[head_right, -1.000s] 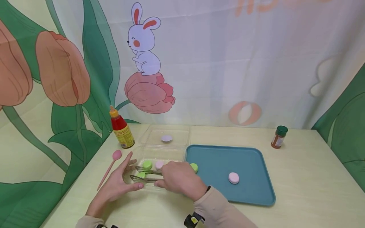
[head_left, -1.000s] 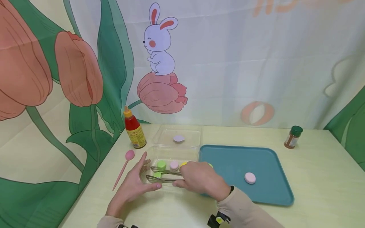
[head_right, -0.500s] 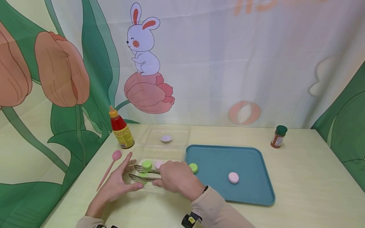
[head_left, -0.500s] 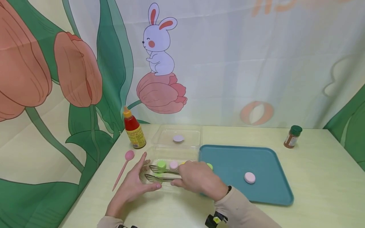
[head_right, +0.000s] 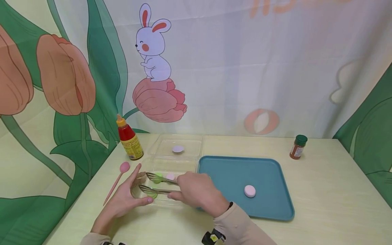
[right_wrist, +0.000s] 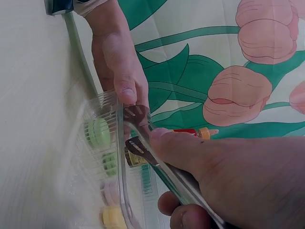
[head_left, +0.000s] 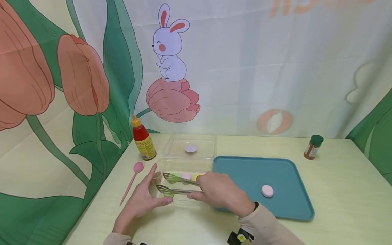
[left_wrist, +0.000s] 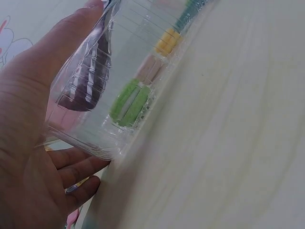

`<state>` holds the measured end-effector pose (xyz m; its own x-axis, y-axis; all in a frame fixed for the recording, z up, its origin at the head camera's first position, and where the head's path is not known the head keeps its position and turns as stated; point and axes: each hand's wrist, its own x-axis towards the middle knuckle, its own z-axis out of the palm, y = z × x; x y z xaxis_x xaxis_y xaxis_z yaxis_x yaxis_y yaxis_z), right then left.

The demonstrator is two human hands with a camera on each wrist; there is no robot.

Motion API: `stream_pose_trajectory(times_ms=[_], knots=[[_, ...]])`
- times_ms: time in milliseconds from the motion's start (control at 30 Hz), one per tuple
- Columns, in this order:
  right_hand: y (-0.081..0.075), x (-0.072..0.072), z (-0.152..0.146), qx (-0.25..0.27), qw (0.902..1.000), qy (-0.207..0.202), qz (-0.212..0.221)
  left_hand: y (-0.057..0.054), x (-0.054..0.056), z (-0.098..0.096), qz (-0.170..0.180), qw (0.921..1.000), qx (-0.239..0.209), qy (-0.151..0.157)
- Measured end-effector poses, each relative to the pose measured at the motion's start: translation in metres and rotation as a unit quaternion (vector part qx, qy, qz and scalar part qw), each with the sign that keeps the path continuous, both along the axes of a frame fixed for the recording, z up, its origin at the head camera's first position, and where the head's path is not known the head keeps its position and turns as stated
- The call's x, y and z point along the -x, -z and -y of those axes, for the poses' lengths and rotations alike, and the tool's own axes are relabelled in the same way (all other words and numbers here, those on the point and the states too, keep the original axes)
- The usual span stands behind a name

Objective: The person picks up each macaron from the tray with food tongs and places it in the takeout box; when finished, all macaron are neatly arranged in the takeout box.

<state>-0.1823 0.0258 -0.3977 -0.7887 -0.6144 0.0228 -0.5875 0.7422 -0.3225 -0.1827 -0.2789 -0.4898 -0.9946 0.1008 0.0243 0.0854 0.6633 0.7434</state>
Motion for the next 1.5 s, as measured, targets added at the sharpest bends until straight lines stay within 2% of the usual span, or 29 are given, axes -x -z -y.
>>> stream_pose_trajectory(times_ms=[200,533,633,767,867,1000,1200,1367,1500], knots=[[0.000,0.004,-0.013,0.052,0.9985,0.001,0.020,-0.001,0.000,-0.001,-0.004,1.0000,-0.001,0.003],[0.000,0.009,-0.038,0.134,0.9889,0.047,0.044,-0.001,0.000,-0.001,0.000,1.0000,-0.001,0.001],[0.001,0.009,-0.050,0.175,0.9819,0.036,0.063,-0.001,0.001,-0.001,0.000,1.0000,-0.001,0.000],[0.001,0.009,-0.063,0.228,0.9695,0.001,0.088,-0.001,0.001,-0.001,0.003,1.0000,-0.006,0.000],[0.003,0.010,-0.072,0.251,0.9631,-0.014,0.097,0.000,0.001,0.000,0.006,1.0000,-0.006,0.000],[0.006,0.009,-0.085,0.273,0.9571,-0.011,0.095,-0.001,0.000,0.000,0.008,0.9999,-0.008,-0.001],[0.013,0.004,-0.105,0.309,0.9494,0.016,0.056,-0.002,-0.001,-0.001,0.012,0.9999,-0.006,-0.005],[0.016,-0.002,-0.127,0.338,0.9387,0.043,0.049,-0.001,-0.001,-0.001,0.007,1.0000,-0.004,-0.001],[0.017,-0.008,-0.148,0.336,0.9384,0.068,0.039,-0.002,-0.001,-0.001,0.003,1.0000,-0.004,0.001]])
